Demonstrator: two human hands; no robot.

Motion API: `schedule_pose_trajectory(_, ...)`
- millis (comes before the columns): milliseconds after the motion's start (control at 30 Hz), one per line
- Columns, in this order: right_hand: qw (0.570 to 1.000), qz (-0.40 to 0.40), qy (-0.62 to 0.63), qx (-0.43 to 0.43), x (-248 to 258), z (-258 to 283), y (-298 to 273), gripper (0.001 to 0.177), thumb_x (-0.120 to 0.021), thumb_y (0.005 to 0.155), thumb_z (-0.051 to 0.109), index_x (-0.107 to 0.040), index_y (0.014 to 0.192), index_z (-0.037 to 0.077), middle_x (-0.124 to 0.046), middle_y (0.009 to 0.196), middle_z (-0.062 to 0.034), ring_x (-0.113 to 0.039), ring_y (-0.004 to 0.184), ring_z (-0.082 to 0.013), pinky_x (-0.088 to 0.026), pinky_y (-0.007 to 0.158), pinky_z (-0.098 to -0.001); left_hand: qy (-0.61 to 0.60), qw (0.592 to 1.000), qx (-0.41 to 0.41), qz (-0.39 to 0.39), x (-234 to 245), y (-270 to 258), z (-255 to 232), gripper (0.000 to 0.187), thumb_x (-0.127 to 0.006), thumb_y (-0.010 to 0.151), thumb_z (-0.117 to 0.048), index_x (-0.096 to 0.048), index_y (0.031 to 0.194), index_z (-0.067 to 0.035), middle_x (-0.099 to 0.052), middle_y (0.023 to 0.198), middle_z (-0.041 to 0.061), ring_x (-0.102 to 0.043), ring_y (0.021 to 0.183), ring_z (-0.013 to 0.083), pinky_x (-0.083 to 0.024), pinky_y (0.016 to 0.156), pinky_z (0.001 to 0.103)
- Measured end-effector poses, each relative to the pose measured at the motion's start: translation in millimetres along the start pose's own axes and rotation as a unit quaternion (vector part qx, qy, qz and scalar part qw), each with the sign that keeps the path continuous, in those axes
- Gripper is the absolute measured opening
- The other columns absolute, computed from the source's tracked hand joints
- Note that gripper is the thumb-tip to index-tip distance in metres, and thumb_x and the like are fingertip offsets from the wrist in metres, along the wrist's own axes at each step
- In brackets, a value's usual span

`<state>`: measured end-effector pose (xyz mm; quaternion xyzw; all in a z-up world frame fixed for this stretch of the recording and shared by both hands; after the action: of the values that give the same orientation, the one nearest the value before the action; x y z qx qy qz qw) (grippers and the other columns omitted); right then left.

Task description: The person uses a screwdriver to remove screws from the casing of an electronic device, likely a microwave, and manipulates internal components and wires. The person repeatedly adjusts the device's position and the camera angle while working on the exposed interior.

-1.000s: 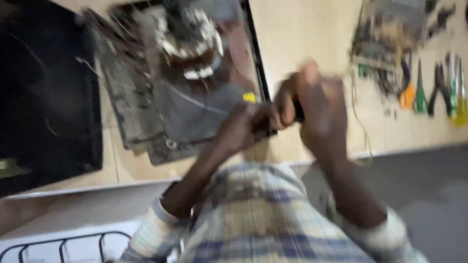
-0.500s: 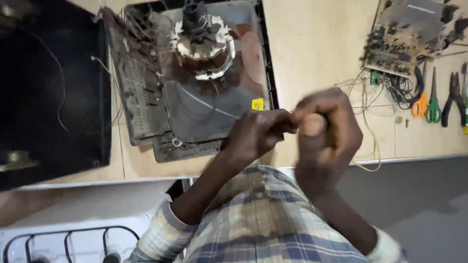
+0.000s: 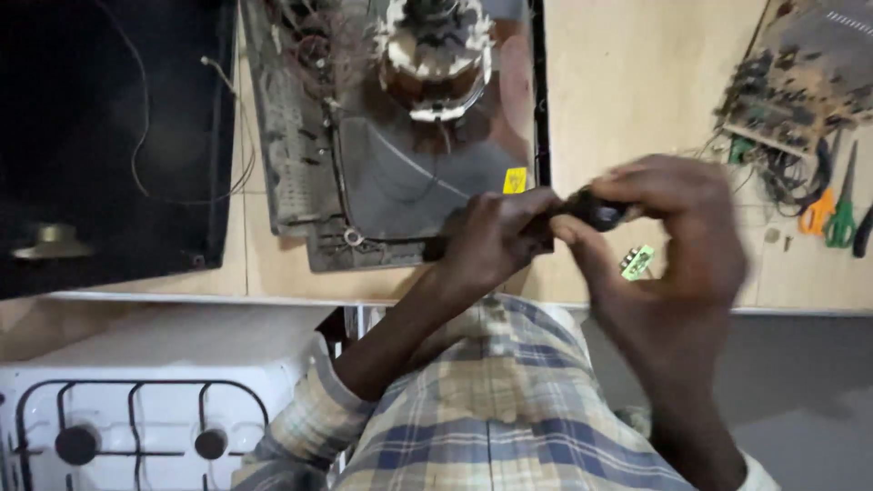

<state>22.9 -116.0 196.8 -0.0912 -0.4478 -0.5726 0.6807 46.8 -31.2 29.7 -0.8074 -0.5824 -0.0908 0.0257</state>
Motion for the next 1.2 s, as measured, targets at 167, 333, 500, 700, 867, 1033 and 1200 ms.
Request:
schedule_pose_trajectory(167,0.998,-0.023,-0.053,0.002,14.4,-8.9,-4.6,0.050,-0.094,0.094,0.026,-0.060,0.112,-0.006,-0.064,0.106,-0.0189,-0.062,0.096,-0.0302,-0.051,0.084,-0.0402,0.068,0.995,-0.073,-0.008,-13.8,3.1,0.5,0.036,-0.061,0.077,0.006,-0.071,0.109,-0.007,-0.079,0.102,0.011,-0.076,0.089,0.0226,-0.055,0.072,0.035)
schedule_pose_trajectory(333,0.900,0.181,0.384,0.098,-12.8,-57.9,-2.0,0.035,-0.087,0.079,0.005,-0.069,0.109,0.004,-0.076,0.114,-0.0164,-0.082,0.100,-0.0181,-0.074,0.093,-0.0250,0.084,0.995,-0.037,-0.031,0.7,-1.6,-8.0,0.016,-0.078,0.087,-0.018,-0.064,0.080,-0.016,-0.062,0.067,-0.003,-0.056,0.064,0.0076,-0.039,0.057,0.031)
schedule_pose_trajectory(500,0.916,0.246,0.312,0.055,-2.2,-37.7,-4.7,0.043,-0.081,0.080,0.020,-0.069,0.119,0.009,-0.066,0.137,-0.0184,-0.068,0.127,-0.0284,-0.064,0.107,-0.0403,0.078,0.994,-0.071,-0.043,-8.3,-2.1,-10.7,0.003,-0.070,0.088,-0.014,-0.069,0.090,-0.014,-0.074,0.087,0.006,-0.072,0.077,0.0233,-0.048,0.066,0.038)
schedule_pose_trajectory(700,0.994,-0.019,0.100,0.035,15.6,-19.3,-13.8,0.047,-0.091,0.078,0.015,-0.062,0.108,-0.008,-0.067,0.100,-0.0229,-0.069,0.098,-0.0337,-0.059,0.087,-0.0404,0.093,0.991,-0.084,-0.057,-5.4,-4.1,-17.4,0.014,-0.075,0.085,-0.006,-0.064,0.090,-0.013,-0.071,0.081,0.002,-0.067,0.071,0.0192,-0.044,0.061,0.035)
schedule_pose_trajectory(867,0.891,0.114,0.426,0.107,-5.7,-73.9,-21.1,0.049,-0.092,0.071,0.010,-0.065,0.112,0.003,-0.075,0.112,-0.0172,-0.079,0.112,-0.0278,-0.072,0.102,-0.0363,0.042,0.988,-0.131,0.063,-16.6,-5.0,-21.8,0.043,-0.060,0.071,0.019,-0.067,0.106,-0.004,-0.075,0.097,0.011,-0.071,0.090,0.0279,-0.048,0.072,0.036)
schedule_pose_trajectory(1033,0.858,0.203,0.472,-0.001,-6.0,-67.2,-16.4,0.028,-0.074,0.090,0.019,-0.069,0.112,0.002,-0.067,0.134,-0.0249,-0.072,0.130,-0.0376,-0.067,0.114,-0.0473,0.003,0.994,-0.102,0.042,-20.9,-4.9,-2.4,0.044,-0.059,0.083,0.018,-0.070,0.120,-0.002,-0.078,0.107,0.012,-0.075,0.091,0.0255,-0.056,0.075,0.037)
schedule_pose_trajectory(1200,0.955,0.156,0.247,0.044,-0.5,-48.7,-15.3,0.040,-0.064,0.094,0.034,-0.063,0.121,0.003,-0.057,0.133,-0.0232,-0.057,0.129,-0.0342,-0.056,0.108,-0.0438,0.041,0.994,-0.105,-0.001,-19.6,-3.8,-10.4,0.049,-0.060,0.077,0.023,-0.071,0.113,-0.007,-0.079,0.100,0.009,-0.075,0.089,0.0234,-0.056,0.073,0.035)
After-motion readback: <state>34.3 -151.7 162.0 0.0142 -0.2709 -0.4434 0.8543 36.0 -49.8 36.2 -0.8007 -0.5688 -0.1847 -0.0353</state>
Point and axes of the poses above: each hand's wrist, its own y-axis towards the middle knuckle, its own x-axis out of the back of the hand, z = x × y, the point moved 9 cm from there along y, towards the middle knuckle
